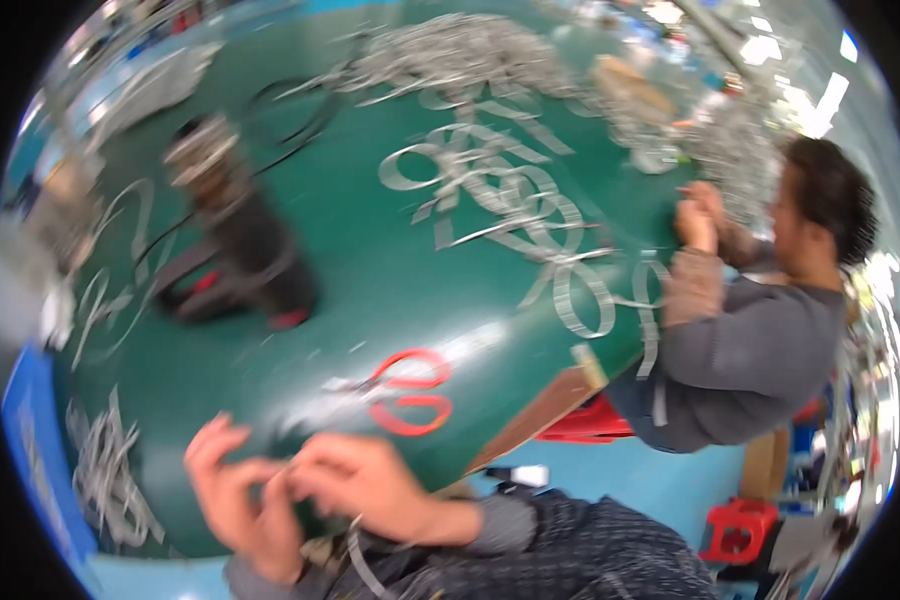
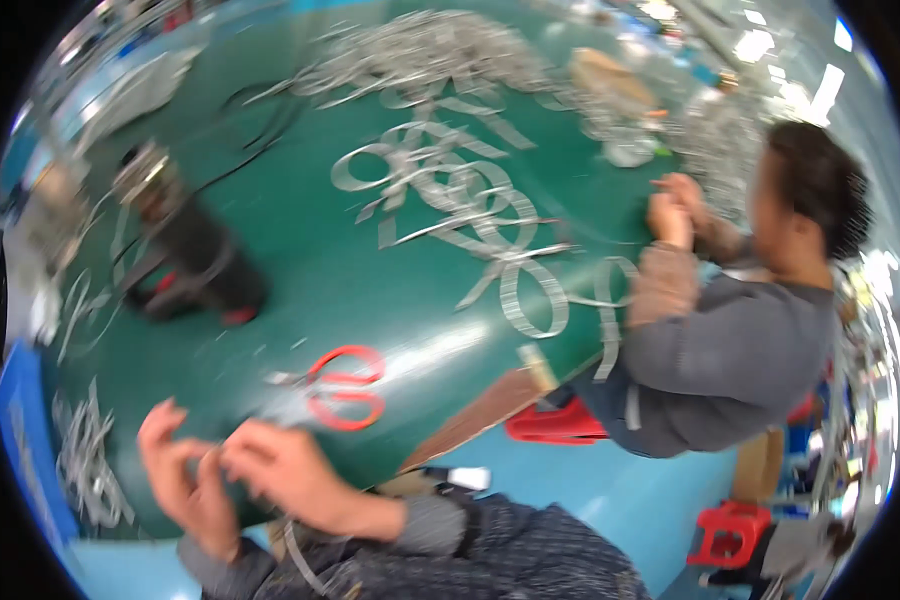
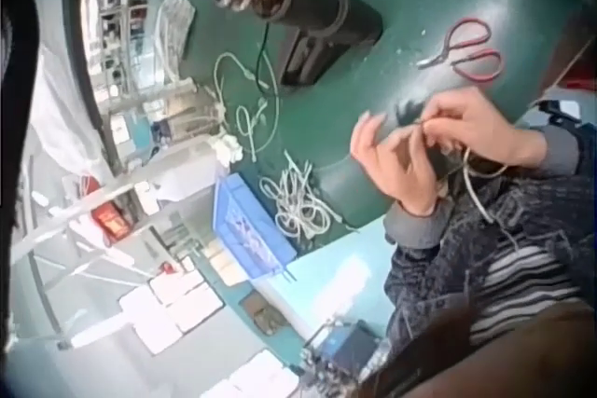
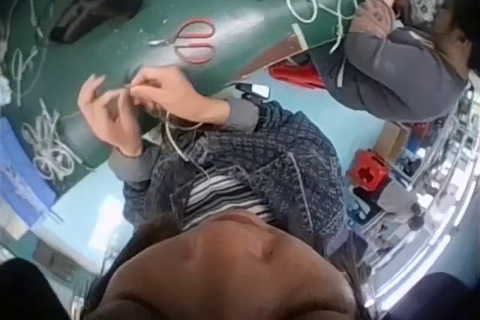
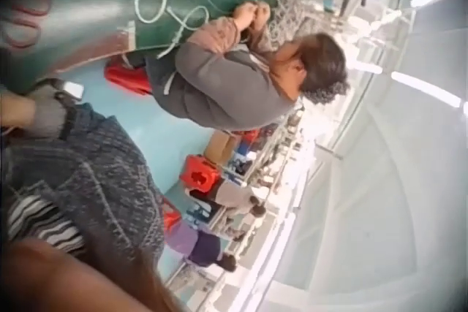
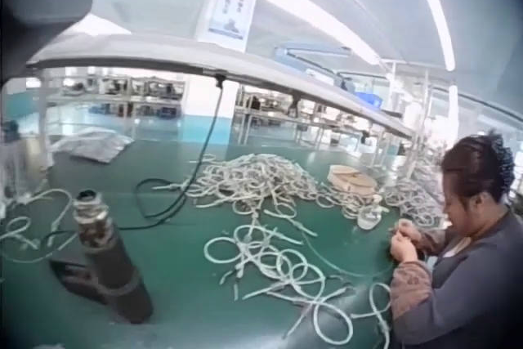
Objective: Strip and prepare electrical cables at a manual assembly station using wire cutters and a heat gun.
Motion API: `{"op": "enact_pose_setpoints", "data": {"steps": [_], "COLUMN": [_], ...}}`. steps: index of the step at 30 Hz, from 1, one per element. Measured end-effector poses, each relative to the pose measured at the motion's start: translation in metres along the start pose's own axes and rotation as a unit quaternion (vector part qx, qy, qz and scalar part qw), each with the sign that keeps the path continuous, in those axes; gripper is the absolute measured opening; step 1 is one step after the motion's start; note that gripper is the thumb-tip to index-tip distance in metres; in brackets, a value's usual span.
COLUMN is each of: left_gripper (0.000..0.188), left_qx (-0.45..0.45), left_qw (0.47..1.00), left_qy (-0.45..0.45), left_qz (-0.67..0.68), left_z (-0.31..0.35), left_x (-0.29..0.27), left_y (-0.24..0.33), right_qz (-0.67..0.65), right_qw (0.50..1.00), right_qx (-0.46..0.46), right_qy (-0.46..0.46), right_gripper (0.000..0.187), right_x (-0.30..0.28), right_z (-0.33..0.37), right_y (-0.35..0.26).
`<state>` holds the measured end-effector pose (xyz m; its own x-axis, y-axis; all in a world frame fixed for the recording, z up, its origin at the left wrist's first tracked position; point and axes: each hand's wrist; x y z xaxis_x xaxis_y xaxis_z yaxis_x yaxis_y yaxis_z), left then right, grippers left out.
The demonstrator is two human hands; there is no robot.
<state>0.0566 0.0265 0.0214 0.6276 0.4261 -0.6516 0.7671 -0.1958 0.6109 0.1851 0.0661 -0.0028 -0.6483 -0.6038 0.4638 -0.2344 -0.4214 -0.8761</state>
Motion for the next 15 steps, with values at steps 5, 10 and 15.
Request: {"op": "enact_pose_setpoints", "data": {"steps": [5,10,15], "left_gripper": [0.02,0.02,0.023], "left_qx": [0.021,0.034,0.053], "left_qw": [0.999,0.999,0.999], "left_qy": [0.018,0.008,0.011], "left_qz": [0.027,0.031,-0.002], "left_z": [0.0,0.004,0.004], "left_x": [-0.01,-0.019,-0.025], "left_y": [0.0,0.005,0.009], "right_qz": [0.044,0.046,0.063], "right_qw": [0.997,0.992,0.988], "right_qx": [-0.046,-0.118,-0.14], "right_qy": [0.053,0.028,0.022], "right_gripper": [0.008,0.004,0.002], "right_x": [0.005,0.013,0.018], "right_z": [0.007,0.011,0.014], "right_y": [-0.012,-0.009,-0.011]}}
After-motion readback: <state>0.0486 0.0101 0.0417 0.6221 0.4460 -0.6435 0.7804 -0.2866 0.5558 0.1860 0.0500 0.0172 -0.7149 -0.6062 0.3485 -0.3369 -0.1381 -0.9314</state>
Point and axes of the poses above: each hand's wrist, its own z-axis away from the middle knuckle, its own x-axis out of the palm, y = z × x, and after that the axes turned 10 degrees about -y, right-handed
